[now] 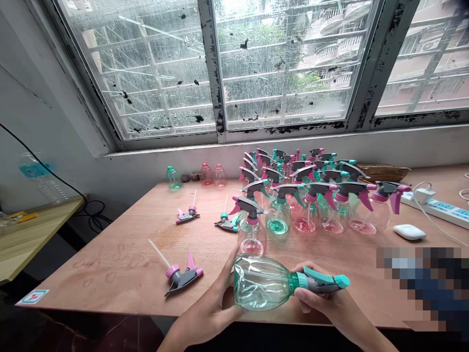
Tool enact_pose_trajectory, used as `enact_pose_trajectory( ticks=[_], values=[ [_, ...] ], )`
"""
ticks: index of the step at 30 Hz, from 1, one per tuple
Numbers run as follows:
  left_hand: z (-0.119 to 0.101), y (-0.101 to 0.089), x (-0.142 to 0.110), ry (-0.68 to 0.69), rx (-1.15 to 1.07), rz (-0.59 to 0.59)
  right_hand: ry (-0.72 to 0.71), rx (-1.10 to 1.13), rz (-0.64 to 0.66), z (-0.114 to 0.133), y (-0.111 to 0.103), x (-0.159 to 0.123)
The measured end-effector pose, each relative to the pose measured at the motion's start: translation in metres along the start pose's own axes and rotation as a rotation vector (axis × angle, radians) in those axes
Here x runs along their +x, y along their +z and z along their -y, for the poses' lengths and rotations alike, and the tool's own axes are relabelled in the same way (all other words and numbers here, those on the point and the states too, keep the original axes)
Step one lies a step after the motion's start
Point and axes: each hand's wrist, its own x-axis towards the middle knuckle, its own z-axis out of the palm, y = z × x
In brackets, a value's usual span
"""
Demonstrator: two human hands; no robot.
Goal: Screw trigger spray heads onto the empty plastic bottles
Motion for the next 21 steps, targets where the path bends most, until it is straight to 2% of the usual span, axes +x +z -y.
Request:
enact_pose_trajectory(
  ticks=[21],
  values=[
    [-0.0079,0.0008,0.0012,-0.013,0.045,0.016,-0.012,0.029,0.019,-0.0008,-0.0012,-0.0001]
  ],
)
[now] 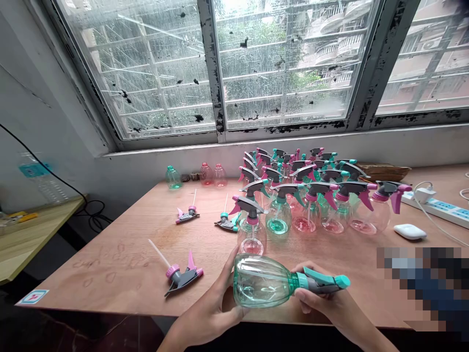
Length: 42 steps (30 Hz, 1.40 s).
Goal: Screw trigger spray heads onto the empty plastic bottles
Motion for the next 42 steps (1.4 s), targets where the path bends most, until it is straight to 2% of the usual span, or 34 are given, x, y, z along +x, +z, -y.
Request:
enact_pose_trajectory(
  ticks=[11,18,23,31,42],
  values=[
    [0.0059,-0.0026,0.0002,-0.005,-0.008,0.004,-0.014,0.026,-0.006,0.0012,0.0002,-0.0009],
    [0.0083,-0.0019,0.0007,-0.002,-0.040,-0.004,-0.018,-0.020,-0.066,0.0018,0.0025,-0.0009],
    [0.0076,-0.0027,0.0016,-0.032,-0.093,0.004,-0.006,-0.014,-0.038,0.0036,0.0021,-0.0009],
    [0.0056,-0.0026,0.0011,-0.032,-0.045,-0.004,-0.028,0.017,-0.002,0.0046,-0.0005,-0.0003],
    [0.0087,-0.0044,0.0012,-0.011,-0.080,0.004,-0.015,-0.023,-0.053,0.0059,0.0014,-0.0016]
  ],
)
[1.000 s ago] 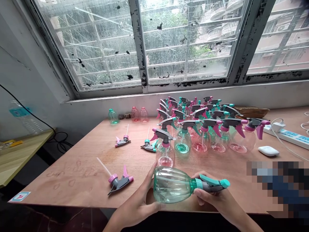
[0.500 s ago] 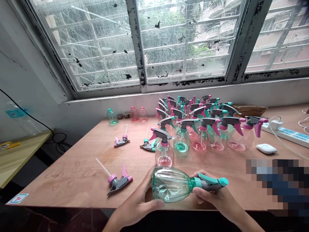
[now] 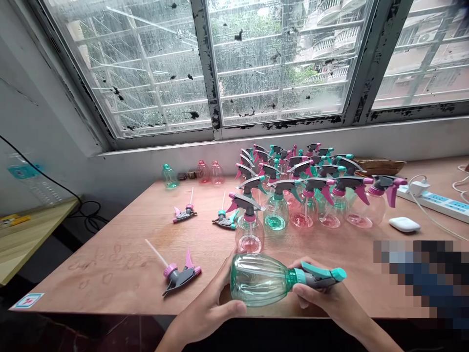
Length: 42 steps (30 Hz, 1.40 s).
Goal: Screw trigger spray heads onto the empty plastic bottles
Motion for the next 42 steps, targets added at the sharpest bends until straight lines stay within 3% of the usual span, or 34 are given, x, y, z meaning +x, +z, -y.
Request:
enact_pose_trajectory(
  ticks=[4,15,19,24,32,42],
  values=[
    [0.0018,0.0009,-0.0003,-0.010,0.003,-0.019,0.002,-0.002,-0.038,-0.0035,-0.0021,-0.0010],
    [0.0001,0.0012,-0.0006,0.019,-0.168,-0.029,-0.038,0.039,0.009,-0.0058,-0.0056,0.0003],
    [0.0023,0.0005,-0.0013,0.039,-0.137,0.024,-0.025,0.053,-0.013,-0.0042,-0.0065,0.0012],
    [0.0051,0.0015,-0.0013,0.033,-0.075,-0.001,-0.032,0.033,0.000,-0.0006,-0.0041,0.0015],
    [0.0023,0.0005,0.0006,0.034,-0.213,0.016,-0.023,0.011,-0.031,-0.0052,-0.0023,0.0010],
    [0.0067,0.0034,-0.0002,0.041,-0.158,-0.001,-0.005,0.043,0.004,-0.0039,-0.0037,-0.0010]
  ],
)
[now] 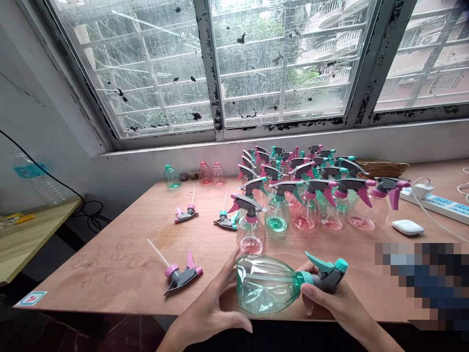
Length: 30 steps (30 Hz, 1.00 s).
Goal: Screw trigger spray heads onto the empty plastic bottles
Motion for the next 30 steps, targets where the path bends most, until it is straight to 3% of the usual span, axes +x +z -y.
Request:
enact_pose_trajectory(
  ticks=[8,15,22,30],
  values=[
    [-0.011,-0.001,0.000,0.021,0.064,0.058,-0.002,0.005,0.012,-0.003,-0.003,-0.001],
    [-0.005,0.002,0.000,0.031,0.038,0.063,0.004,0.011,-0.007,-0.002,0.000,-0.003],
    [-0.002,-0.006,-0.002,0.017,0.039,0.049,-0.134,-0.334,-0.150,0.009,-0.002,-0.006],
    [0.005,0.003,-0.007,0.005,0.013,0.020,0.155,0.143,-0.004,0.011,0.007,-0.008]
  ],
)
